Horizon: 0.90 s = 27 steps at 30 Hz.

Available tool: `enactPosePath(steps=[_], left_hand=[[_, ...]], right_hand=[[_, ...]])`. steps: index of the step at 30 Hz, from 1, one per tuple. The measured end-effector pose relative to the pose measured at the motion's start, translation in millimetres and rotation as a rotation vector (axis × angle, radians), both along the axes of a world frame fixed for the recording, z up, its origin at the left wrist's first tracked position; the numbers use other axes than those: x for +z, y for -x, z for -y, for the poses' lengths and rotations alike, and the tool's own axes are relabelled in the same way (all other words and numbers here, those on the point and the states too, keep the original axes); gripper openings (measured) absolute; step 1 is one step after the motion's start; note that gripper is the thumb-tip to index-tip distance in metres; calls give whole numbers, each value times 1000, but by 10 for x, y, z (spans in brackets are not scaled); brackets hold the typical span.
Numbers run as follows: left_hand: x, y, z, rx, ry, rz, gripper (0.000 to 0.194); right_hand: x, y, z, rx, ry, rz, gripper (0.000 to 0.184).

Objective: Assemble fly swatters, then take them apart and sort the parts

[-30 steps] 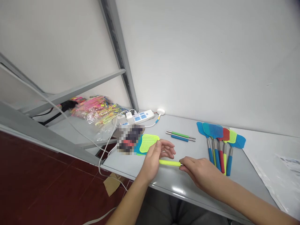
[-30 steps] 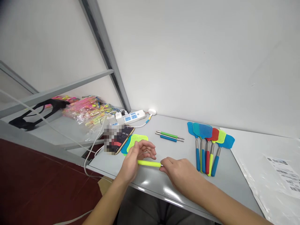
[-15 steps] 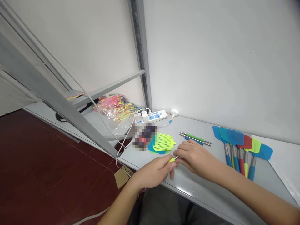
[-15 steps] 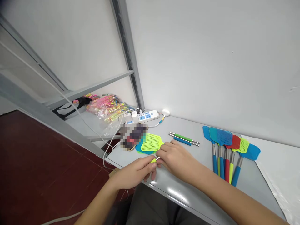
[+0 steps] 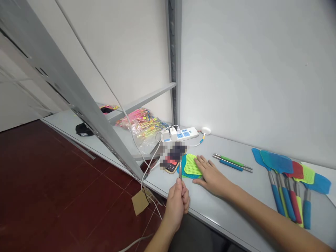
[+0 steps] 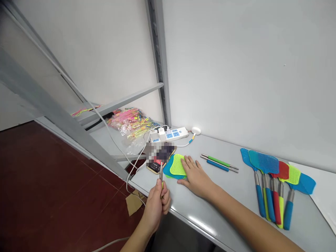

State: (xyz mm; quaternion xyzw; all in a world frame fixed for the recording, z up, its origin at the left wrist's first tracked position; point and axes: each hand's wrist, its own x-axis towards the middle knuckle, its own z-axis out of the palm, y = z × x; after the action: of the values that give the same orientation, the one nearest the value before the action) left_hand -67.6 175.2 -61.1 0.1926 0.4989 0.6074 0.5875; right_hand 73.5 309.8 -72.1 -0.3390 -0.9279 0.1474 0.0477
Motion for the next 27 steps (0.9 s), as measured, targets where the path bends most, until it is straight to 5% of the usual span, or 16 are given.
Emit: enactPosePath(steps=[11, 13, 16, 19, 22, 27], left_hand=[[-30, -153, -339, -105, -17, 55, 61], [-42, -223, -386, -133, -22, 45, 62], [-60, -358, -464, -210, -40, -28, 60], [-57, -512, -546, -370, -93, -174, 53], [-8, -672, -590, -499, -168, -331, 43], [110, -978, -577, -580, -298, -630, 35]], right_hand=[[61, -239, 163, -77, -209, -261, 41], [138, -369, 251, -310, -212, -421, 35], [283, -599, 427, -912, -184, -730, 31], [361, -850, 593, -1308, 5, -1212, 40], [337, -1103, 707, -1412, 297, -1597, 41], [408, -1497, 759, -1284, 485, -1840, 33]])
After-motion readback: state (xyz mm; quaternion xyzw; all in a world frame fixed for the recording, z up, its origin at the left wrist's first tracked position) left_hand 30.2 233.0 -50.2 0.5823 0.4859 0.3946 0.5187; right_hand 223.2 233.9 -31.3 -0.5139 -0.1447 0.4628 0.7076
